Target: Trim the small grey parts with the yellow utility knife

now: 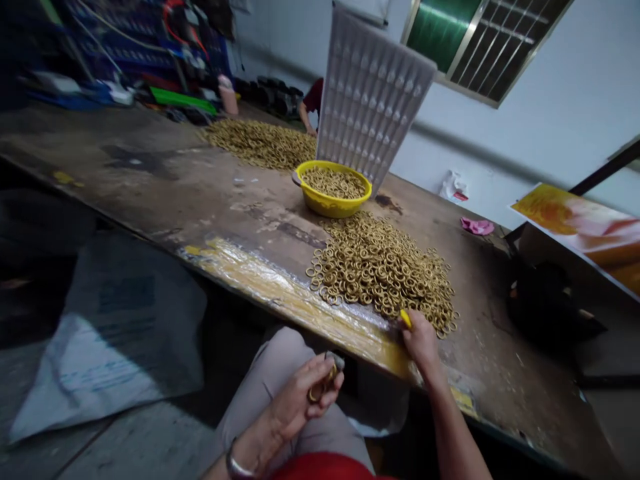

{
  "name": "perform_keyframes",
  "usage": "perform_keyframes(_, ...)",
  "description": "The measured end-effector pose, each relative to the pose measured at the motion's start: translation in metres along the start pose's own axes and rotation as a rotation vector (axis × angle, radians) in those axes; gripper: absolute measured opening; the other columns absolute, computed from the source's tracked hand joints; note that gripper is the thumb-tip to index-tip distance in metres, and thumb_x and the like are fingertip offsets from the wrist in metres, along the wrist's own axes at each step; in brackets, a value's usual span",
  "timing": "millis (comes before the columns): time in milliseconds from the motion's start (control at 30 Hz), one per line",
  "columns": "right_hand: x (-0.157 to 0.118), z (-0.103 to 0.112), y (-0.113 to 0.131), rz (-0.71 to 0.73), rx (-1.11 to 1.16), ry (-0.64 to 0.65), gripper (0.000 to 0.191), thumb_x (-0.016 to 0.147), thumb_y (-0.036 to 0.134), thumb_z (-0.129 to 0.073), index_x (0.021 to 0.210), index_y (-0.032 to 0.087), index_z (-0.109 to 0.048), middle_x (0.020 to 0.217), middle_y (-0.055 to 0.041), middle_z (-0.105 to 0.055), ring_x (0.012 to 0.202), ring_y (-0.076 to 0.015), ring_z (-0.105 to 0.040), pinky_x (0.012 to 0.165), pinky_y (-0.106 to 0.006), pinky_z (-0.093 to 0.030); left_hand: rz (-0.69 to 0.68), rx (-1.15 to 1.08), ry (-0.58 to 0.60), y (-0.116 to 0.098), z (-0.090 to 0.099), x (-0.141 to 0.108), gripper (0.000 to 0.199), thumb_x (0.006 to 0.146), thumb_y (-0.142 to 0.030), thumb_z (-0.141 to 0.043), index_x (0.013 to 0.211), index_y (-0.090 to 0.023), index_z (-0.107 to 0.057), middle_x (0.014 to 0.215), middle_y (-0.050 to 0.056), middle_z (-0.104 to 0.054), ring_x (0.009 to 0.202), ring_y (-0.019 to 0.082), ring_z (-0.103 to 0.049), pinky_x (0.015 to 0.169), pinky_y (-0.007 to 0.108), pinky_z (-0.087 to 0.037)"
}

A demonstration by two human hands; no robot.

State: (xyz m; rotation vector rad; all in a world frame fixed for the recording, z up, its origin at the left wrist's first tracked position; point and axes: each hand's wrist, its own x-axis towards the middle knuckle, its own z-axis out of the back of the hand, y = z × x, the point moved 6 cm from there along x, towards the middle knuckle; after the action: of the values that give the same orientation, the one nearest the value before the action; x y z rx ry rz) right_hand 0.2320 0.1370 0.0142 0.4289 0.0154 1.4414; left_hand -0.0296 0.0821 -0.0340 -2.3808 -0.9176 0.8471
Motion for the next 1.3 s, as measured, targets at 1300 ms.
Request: perform_keyframes(1300,-0.071,-0.043,0.101,-0.604,1.542,0.893,0.042,0.068,0.046,-0.085,0.073,0.018,-0.054,0.054,0.0073,-0.048,0.038,-0.0029,-0.031,0.035,-0.015,-0.023,-0.518,0.712,-0.211,-0.016,-0.003,0.001,0.021,0.079,-0.026,-0.070,0.097,-0.014,-0.067,0.085,0.005,-0.072,0.075,0.015,-0.060,0.071,0.025,-0.048)
